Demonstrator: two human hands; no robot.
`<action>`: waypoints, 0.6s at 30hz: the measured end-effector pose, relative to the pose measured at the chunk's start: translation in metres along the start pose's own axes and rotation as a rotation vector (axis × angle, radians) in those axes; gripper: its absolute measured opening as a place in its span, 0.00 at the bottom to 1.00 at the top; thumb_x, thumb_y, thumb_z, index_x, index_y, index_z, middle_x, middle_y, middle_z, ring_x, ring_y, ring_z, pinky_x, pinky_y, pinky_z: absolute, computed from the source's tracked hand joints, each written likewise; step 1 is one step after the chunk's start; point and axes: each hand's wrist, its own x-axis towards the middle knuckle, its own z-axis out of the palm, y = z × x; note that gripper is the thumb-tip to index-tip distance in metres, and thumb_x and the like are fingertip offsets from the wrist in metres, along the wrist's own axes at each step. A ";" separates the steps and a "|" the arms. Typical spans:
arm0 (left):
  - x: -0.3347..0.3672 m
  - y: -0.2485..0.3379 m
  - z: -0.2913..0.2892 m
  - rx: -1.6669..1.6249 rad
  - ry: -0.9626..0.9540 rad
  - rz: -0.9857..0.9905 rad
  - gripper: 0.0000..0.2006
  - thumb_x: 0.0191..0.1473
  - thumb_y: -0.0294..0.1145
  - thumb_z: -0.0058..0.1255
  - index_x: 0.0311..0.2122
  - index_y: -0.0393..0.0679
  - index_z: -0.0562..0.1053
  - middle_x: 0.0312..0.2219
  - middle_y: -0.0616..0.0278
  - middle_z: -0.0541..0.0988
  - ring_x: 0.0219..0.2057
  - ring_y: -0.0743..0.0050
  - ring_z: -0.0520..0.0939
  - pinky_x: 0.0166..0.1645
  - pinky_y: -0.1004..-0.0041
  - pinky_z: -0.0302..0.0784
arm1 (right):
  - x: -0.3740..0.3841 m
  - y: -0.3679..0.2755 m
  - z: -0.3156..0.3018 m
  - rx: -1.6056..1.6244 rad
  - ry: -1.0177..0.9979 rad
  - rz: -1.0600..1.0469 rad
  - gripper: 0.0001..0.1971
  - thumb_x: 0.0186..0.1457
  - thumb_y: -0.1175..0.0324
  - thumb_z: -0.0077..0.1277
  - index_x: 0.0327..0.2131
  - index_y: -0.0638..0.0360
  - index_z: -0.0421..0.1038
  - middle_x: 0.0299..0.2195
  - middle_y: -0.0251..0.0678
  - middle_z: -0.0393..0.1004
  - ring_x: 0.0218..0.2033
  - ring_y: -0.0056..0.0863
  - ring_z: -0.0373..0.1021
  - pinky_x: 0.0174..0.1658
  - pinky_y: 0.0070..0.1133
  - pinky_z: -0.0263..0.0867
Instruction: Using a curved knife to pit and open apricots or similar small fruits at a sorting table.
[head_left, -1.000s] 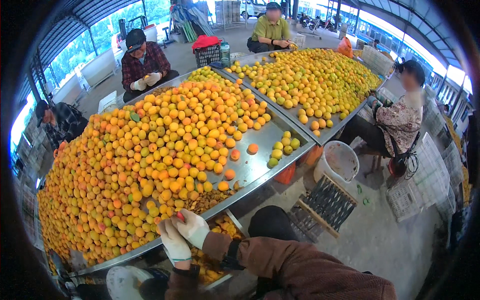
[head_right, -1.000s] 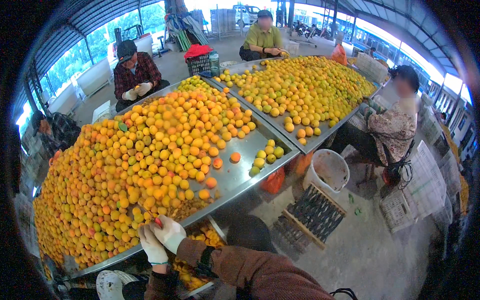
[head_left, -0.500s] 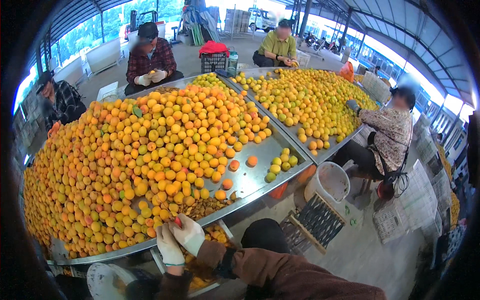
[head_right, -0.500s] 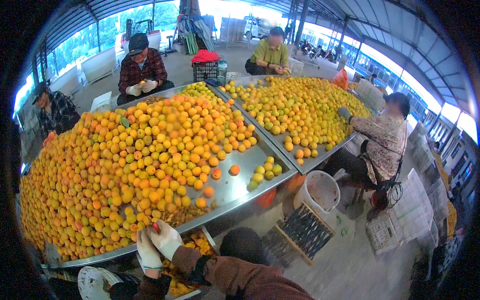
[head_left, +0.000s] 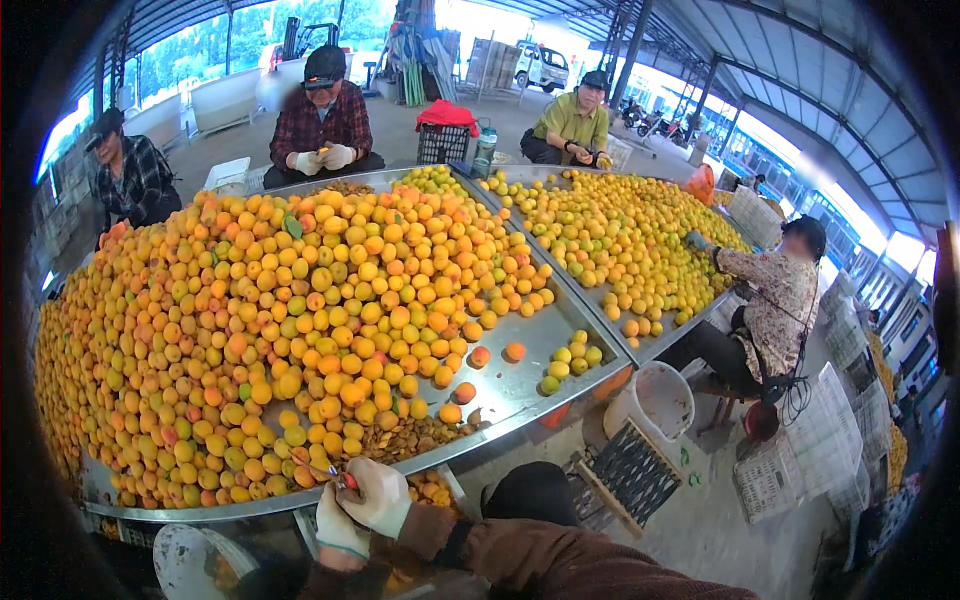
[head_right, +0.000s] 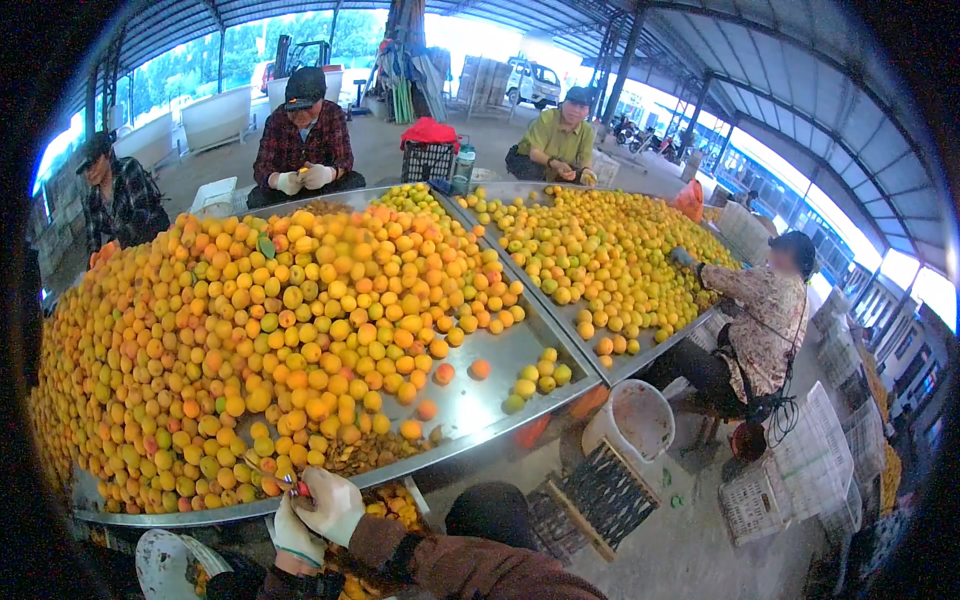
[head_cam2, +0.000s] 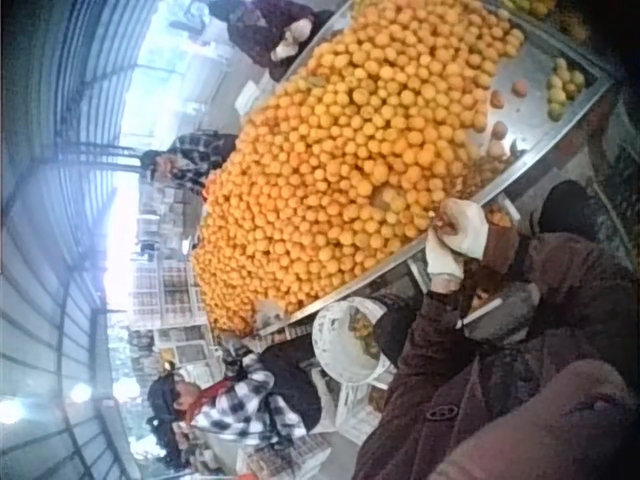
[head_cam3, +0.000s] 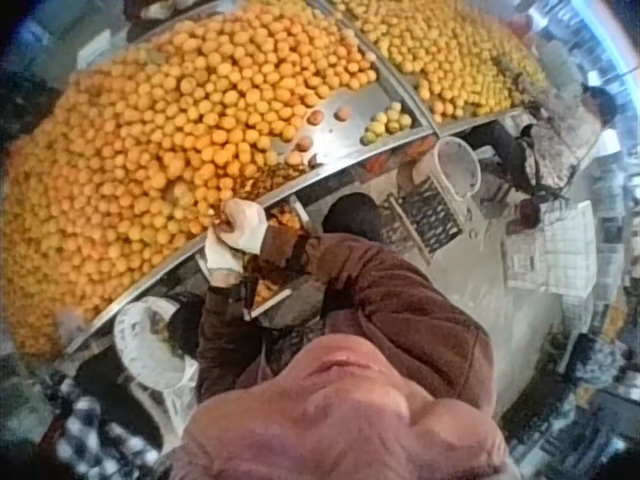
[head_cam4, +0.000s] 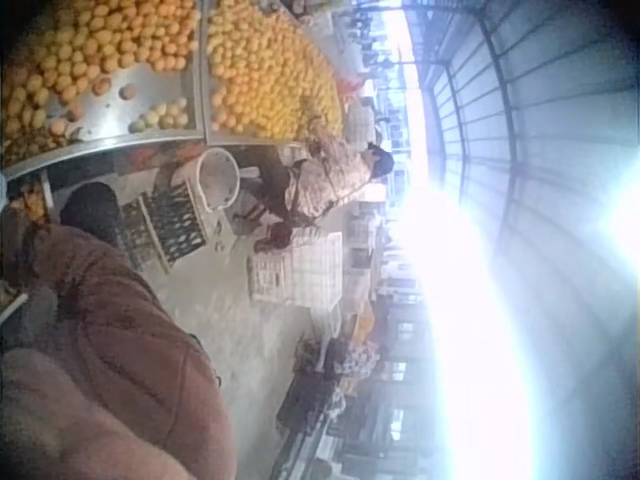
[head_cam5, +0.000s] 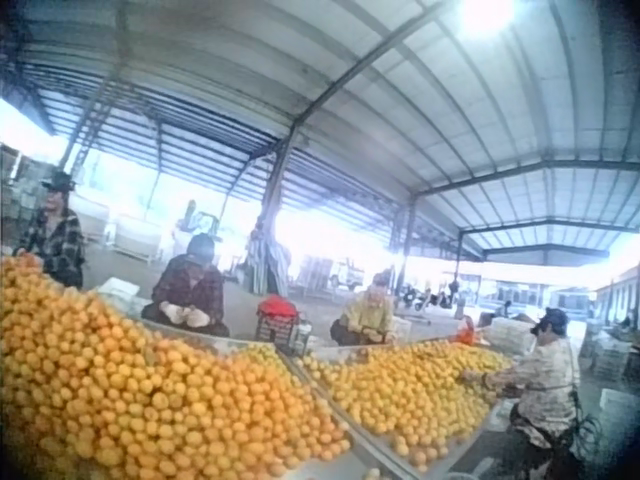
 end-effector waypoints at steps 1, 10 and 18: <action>-0.003 0.001 0.003 -0.038 0.014 -0.043 0.22 0.63 0.49 0.37 0.54 0.46 0.67 0.49 0.59 0.73 0.50 0.58 0.74 0.54 0.59 0.71 | 0.000 0.000 -0.001 -0.012 -0.014 -0.016 0.15 0.47 0.61 0.56 0.32 0.61 0.66 0.28 0.45 0.68 0.33 0.48 0.69 0.33 0.37 0.65; -0.033 0.012 0.030 0.023 0.083 -0.209 0.22 0.63 0.50 0.32 0.50 0.45 0.69 0.46 0.58 0.75 0.49 0.59 0.75 0.54 0.60 0.72 | -0.003 0.002 -0.014 -0.044 -0.090 -0.200 0.14 0.46 0.62 0.56 0.31 0.61 0.66 0.29 0.44 0.68 0.33 0.47 0.69 0.35 0.37 0.66; 0.000 -0.003 0.023 0.466 -0.001 0.346 0.19 0.65 0.42 0.35 0.51 0.39 0.68 0.43 0.60 0.75 0.45 0.66 0.76 0.50 0.69 0.72 | 0.004 0.012 -0.007 0.091 0.039 0.106 0.14 0.52 0.60 0.52 0.30 0.61 0.62 0.28 0.47 0.66 0.32 0.51 0.66 0.33 0.37 0.63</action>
